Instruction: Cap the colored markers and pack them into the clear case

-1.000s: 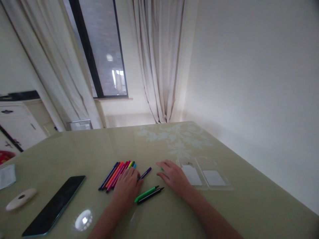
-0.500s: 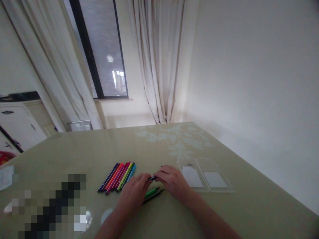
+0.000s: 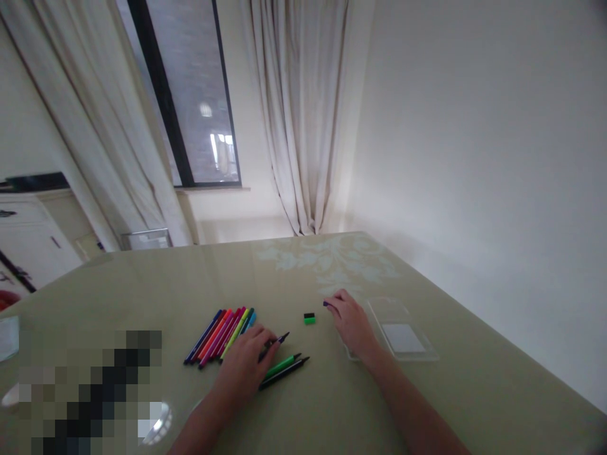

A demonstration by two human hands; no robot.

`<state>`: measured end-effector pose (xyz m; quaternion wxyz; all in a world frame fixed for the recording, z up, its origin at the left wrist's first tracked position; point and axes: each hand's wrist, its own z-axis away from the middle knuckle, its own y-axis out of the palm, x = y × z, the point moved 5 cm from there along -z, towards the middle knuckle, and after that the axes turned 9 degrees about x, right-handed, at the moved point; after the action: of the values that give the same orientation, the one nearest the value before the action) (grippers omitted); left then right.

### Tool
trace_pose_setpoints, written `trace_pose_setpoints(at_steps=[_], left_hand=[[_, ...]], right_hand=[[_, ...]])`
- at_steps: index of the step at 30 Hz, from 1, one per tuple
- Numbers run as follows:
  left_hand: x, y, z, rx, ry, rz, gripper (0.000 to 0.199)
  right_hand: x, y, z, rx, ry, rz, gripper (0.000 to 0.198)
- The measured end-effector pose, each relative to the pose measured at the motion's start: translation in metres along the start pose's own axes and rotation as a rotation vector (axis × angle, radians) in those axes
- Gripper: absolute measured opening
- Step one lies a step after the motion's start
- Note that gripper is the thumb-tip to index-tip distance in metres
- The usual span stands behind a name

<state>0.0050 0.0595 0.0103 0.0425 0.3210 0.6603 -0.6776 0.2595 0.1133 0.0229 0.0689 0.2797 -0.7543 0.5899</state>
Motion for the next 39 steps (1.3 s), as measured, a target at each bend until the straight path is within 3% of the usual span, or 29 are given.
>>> trace_pose_setpoints(at_steps=[7,13,18,22,26,31,35,39], left_hand=[[0.001,0.001,-0.001,0.1,0.009,0.09,0.032],[0.036,-0.022,0.003,-0.256,-0.231,-0.169,0.026],[0.053,-0.018,0.004,-0.2,-0.297,-0.308,0.025],[0.039,-0.015,0.0,-0.177,-0.186,-0.287,0.024],[0.014,-0.005,-0.004,-0.118,-0.086,-0.178,0.018],[-0.012,0.013,-0.003,0.002,0.054,-0.151,0.016],[-0.006,0.011,-0.002,0.041,-0.02,-0.137,0.022],[0.018,-0.008,-0.002,-0.054,-0.112,-0.081,0.028]], right_hand=[[0.013,0.011,-0.003,0.187,-0.005,0.174,0.025],[0.015,0.016,-0.002,0.218,0.007,0.218,0.022],[0.017,0.013,-0.001,0.199,-0.008,0.183,0.021],[0.029,0.011,0.003,0.182,-0.084,0.096,0.021],[0.056,0.017,0.013,0.198,-0.272,-0.042,0.043],[0.079,0.035,0.023,0.318,-0.424,-0.012,0.024],[0.057,0.019,0.014,0.242,-0.43,-0.017,0.024],[0.0,-0.016,0.0,0.02,-0.187,-0.118,0.025]])
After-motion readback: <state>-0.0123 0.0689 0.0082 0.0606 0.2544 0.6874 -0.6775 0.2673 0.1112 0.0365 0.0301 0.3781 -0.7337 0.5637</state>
